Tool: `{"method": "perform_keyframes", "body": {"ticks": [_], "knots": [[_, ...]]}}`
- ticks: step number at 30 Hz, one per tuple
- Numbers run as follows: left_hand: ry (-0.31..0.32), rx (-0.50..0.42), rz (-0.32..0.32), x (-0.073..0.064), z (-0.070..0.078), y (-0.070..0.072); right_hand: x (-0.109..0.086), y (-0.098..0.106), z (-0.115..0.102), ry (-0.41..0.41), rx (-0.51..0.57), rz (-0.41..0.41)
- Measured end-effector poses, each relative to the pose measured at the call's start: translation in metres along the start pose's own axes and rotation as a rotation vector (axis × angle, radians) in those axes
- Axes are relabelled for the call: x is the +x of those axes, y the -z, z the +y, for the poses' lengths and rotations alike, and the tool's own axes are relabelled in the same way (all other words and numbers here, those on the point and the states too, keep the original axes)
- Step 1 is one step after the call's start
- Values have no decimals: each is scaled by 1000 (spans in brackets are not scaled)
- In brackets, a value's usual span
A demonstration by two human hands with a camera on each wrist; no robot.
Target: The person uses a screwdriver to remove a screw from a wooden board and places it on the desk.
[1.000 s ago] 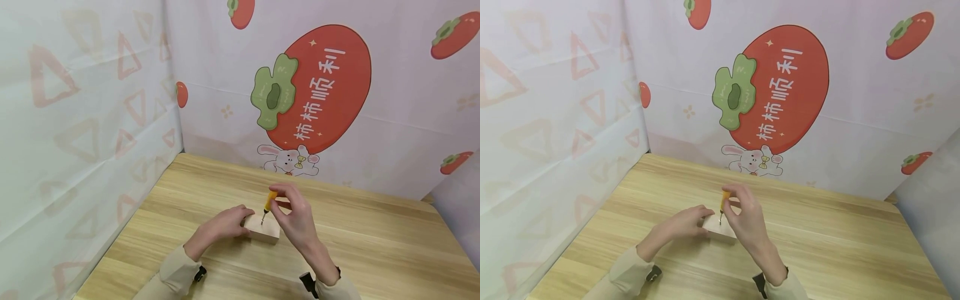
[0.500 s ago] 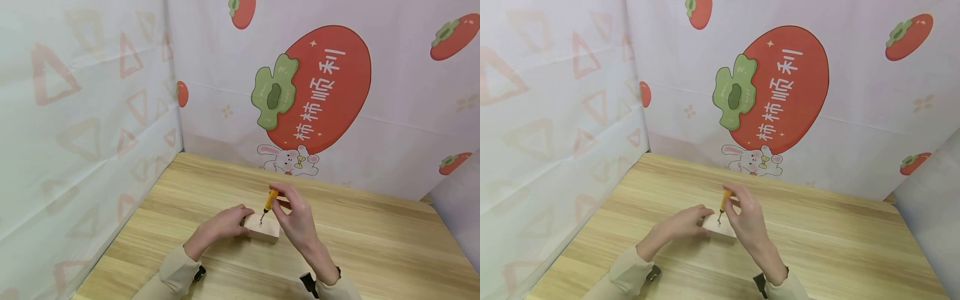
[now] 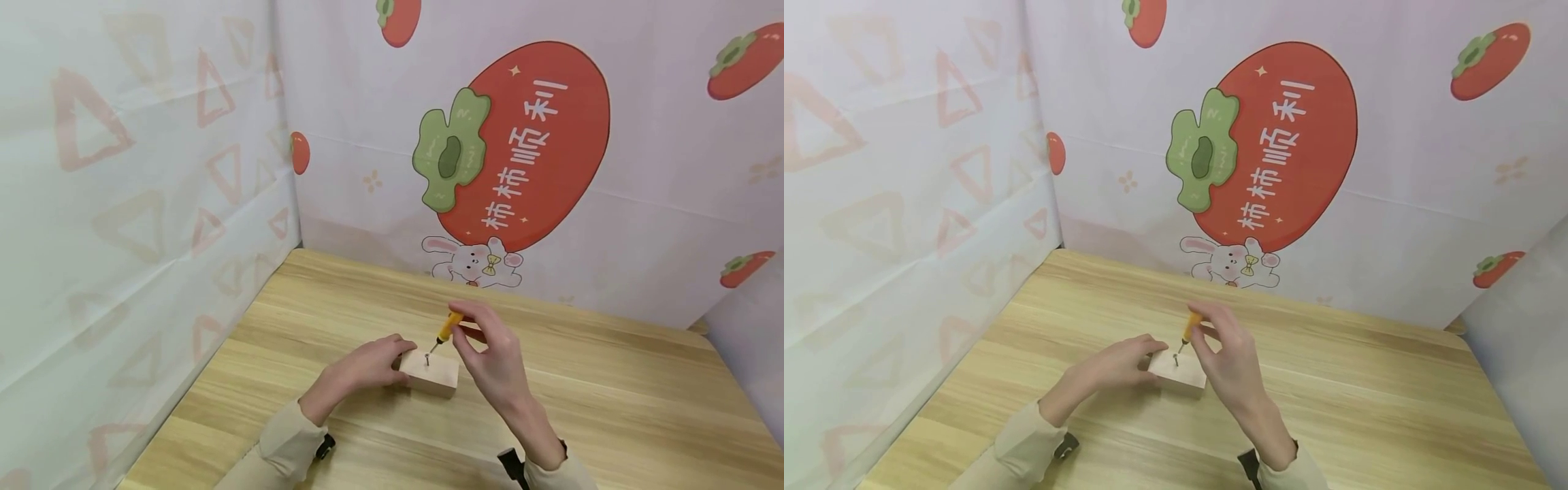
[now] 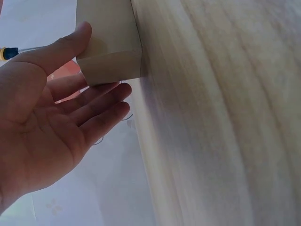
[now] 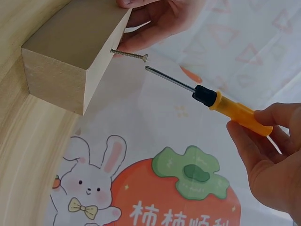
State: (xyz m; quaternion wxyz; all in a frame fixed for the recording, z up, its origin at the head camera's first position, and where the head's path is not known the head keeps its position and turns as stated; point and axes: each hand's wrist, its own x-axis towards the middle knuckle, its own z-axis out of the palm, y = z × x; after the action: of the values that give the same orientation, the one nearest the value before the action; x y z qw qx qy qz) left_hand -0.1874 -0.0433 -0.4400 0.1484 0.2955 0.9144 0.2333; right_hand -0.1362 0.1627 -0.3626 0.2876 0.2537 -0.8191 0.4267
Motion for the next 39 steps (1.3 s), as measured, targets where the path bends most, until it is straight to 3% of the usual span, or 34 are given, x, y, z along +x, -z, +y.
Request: {"method": "perform_keyframes", "body": {"ticks": [5,14,20,25,31,39], "knots": [[-40,-3,-1,3,-3,2,-3,7,4,12,4,33],[-215,-71,128,7,6,10,-10,26,14,17,19,82],[-280,-87,146,14,13,8,-17,35,24,1,-29,90],[-299,-78,161,17,14,4,-18,42,17,-8,-73,105],[-266,-94,175,17,15,1,-18,47,3,3,-66,107],[-240,-125,223,18,21,-4,-27,49,14,10,-112,88]]}}
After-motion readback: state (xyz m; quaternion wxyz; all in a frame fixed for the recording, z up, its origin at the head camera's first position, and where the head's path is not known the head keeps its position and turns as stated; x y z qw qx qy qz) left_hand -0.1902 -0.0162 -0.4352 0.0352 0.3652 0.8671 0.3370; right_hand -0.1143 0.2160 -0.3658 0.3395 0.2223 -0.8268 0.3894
